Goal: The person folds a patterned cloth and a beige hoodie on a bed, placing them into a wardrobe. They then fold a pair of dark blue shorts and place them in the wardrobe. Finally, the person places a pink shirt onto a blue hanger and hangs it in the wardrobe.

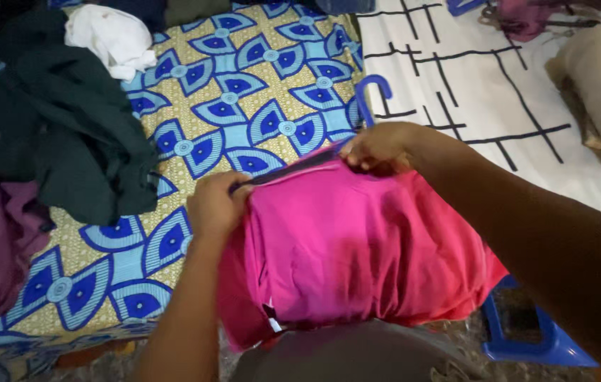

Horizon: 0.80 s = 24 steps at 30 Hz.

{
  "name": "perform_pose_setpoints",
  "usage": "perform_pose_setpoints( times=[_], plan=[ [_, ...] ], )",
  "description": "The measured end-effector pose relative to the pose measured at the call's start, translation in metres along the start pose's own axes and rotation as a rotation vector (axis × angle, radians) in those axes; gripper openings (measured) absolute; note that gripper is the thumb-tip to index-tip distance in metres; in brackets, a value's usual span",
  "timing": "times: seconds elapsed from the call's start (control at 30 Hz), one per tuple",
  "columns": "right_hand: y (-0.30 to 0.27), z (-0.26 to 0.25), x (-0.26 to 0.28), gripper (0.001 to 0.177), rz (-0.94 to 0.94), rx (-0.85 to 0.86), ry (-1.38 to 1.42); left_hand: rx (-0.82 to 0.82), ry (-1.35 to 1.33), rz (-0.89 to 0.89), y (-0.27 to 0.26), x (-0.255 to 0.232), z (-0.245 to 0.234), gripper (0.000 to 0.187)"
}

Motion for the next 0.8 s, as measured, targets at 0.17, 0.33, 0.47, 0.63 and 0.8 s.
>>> perform_pose_setpoints(
  times=[0.17,0.33,0.47,0.63,0.8],
  plan=[
    [-0.063,-0.056,0.027,0.018,-0.11,-0.371,0.126,0.343,-0.052,0.041,0.023,0.016,0.015,0.041],
    [-0.083,0.005,0.0,0.02,-0.134,-0.258,0.427,0.319,-0.198,0.307,0.055,-0.065,0.061,0.076],
    [-0.095,0.064,-0.037,0.018,0.048,-0.262,0.547,0.553,-0.037,0.288,0.049,-0.105,0.097,0.077],
    [-0.104,0.077,-0.051,0.022,-0.154,-0.347,0.878,0.42,-0.092,0.436,0.022,-0.141,0.079,0.054],
    [-0.134,0.068,-0.016,0.038,-0.464,-0.377,0.951,0.49,-0.162,0.579,0.004,-0.188,0.033,0.048]
  ],
)
Point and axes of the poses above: each hand's wrist, its own y-axis towards the middle knuckle, its own z-axis out of the palm, x = y × z, the point moved 7 cm from there along y, towards the middle knuckle, and after that the axes turned 1 degree about -z, right-handed, at the moved point
